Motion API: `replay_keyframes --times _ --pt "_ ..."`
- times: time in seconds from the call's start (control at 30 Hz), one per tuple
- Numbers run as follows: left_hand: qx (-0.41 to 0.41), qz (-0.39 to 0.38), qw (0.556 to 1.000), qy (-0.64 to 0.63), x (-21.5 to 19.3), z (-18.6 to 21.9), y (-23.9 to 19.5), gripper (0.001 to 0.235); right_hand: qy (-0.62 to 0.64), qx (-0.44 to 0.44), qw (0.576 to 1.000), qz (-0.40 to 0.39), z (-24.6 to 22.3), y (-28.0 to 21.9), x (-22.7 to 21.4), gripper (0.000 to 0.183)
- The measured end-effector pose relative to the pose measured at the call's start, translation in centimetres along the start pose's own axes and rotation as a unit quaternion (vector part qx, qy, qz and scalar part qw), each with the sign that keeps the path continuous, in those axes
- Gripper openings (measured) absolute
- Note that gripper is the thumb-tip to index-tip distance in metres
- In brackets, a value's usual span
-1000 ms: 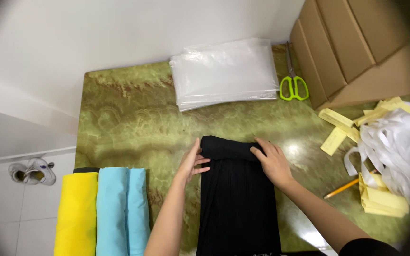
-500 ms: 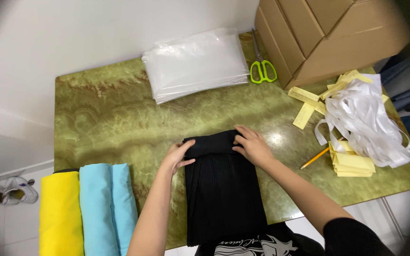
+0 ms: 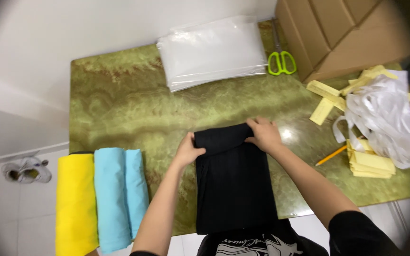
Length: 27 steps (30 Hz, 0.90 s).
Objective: The person takes a yellow t-shirt, black pants, and purple shorts from a clothing rack. They fold each item by hand on a table and place them in a neat stack next to other folded clothes.
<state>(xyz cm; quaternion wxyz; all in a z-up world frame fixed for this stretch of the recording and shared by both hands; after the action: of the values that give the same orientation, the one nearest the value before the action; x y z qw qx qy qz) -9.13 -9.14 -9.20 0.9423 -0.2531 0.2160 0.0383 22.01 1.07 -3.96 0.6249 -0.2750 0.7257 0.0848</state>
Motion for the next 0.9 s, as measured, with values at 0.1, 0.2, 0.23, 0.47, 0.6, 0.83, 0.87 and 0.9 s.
replay_keyframes --times 0.1,0.2,0.23,0.47,0.6,0.83,0.87,0.9 --pt "0.007 0.057 0.996 0.07 -1.5 5.0 -1.9 0.06 -0.003 0.011 0.997 0.075 -1.5 -0.1 -2.3 0.066" --pt "0.018 0.079 0.994 0.073 -1.8 6.3 -1.3 0.054 -0.002 0.01 0.988 0.153 -2.4 -1.3 -2.6 0.063" --pt "0.013 0.083 0.994 0.072 -2.2 6.6 -1.9 0.054 0.0 0.004 0.989 0.151 -2.0 -1.9 -1.6 0.063" --pt "0.002 0.078 0.987 0.141 -1.2 2.9 -5.9 0.026 -0.119 -0.116 0.952 0.255 -0.5 -8.8 1.5 0.062" --pt "-0.05 0.114 0.987 0.1 0.1 -2.5 -5.5 0.032 -0.118 -0.154 0.955 0.226 -0.3 -11.5 1.9 0.071" --pt "-0.163 -0.031 0.976 -0.143 -3.0 5.7 -10.1 0.096 0.016 -0.138 0.978 0.157 -2.2 -6.9 -3.9 0.023" --pt "-0.185 -0.048 0.967 -0.167 -3.2 6.8 -10.8 0.102 0.039 -0.128 0.985 0.108 -2.5 -5.8 -3.9 0.021" --pt "-0.207 -0.064 0.958 -0.19 -3.4 7.8 -11.6 0.122 0.062 -0.117 0.99 0.058 -2.8 -4.7 -3.8 0.02"
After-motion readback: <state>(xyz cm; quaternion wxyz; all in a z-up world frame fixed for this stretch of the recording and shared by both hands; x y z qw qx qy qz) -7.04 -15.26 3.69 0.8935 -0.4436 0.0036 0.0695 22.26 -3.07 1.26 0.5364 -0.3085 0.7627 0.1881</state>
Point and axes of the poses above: each hand's wrist, its own y-axis towards the middle knuckle, its own x-axis out of the palm, z = x × y, the point moved 4 cm from there along y, towards the middle knuckle, and after that the axes turned 4 degrees about -x, right-handed, at the moved point
